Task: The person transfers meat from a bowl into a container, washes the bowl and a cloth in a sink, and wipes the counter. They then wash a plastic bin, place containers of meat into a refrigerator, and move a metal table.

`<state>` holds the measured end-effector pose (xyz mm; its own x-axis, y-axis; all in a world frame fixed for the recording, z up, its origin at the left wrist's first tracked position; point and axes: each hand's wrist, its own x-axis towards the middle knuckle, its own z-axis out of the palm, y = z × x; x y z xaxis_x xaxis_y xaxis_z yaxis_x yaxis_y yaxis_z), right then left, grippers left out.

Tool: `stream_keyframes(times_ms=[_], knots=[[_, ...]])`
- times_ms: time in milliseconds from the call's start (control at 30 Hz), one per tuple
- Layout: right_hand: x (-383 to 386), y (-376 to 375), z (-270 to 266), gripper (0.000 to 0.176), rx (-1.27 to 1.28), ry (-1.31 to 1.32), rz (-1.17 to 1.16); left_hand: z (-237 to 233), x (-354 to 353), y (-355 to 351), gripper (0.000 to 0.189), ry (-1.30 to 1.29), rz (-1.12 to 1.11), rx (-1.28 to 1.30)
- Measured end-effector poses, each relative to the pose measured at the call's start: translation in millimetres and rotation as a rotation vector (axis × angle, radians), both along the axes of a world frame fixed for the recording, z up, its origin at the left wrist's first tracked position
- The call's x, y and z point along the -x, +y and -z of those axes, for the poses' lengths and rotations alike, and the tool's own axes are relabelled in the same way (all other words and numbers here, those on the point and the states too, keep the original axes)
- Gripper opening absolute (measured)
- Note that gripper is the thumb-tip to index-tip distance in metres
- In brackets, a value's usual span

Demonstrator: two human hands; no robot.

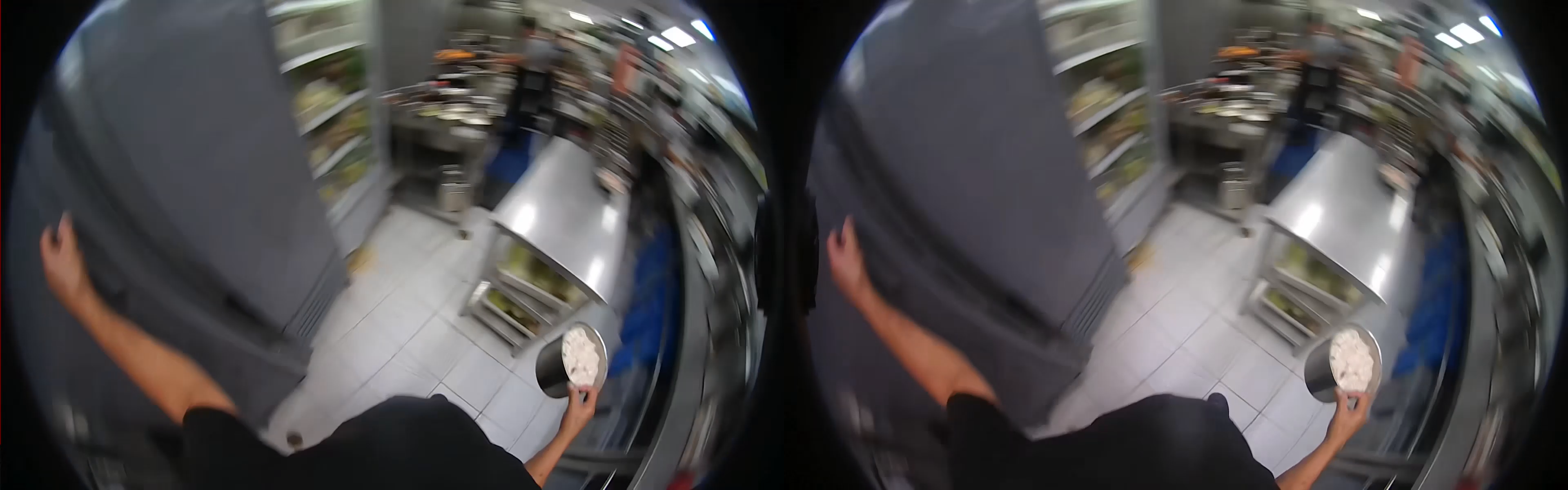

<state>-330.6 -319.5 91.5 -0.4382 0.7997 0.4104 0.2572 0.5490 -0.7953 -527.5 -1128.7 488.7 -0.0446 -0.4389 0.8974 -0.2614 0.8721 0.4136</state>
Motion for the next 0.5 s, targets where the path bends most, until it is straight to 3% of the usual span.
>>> stream_keyframes(times_ms=[33,67,167,200,300,333,400,433,500], knots=[[22,6,2,0.026,0.036,-0.030,-0.113,-9,-38,58,0.068,0.022,-0.100,-0.010],[44,5,-4,0.026,0.113,-0.059,-0.223,-9,-66,103,0.068,0.143,-0.052,-0.076],[114,9,5,0.026,0.166,0.010,-0.599,-2,-140,152,0.030,0.431,0.281,-0.069],[139,2,4,0.027,0.231,0.037,-0.722,-2,-166,167,0.026,0.456,0.329,-0.102],[192,-24,-35,0.049,0.118,-0.594,-0.812,-5,-242,198,0.032,0.497,0.187,-0.002],[206,-38,-26,0.048,0.066,-0.470,-0.916,1,-271,196,0.035,0.502,0.138,0.003],[244,-63,6,0.028,0.101,-0.088,-1.178,8,-318,208,0.041,0.531,0.054,0.007],[248,-83,-8,0.028,0.146,-0.216,-1.211,11,-336,216,0.045,0.553,0.021,0.005],[266,-116,0,0.028,0.100,-0.167,-1.320,21,-380,222,0.062,0.483,-0.047,-0.063]])
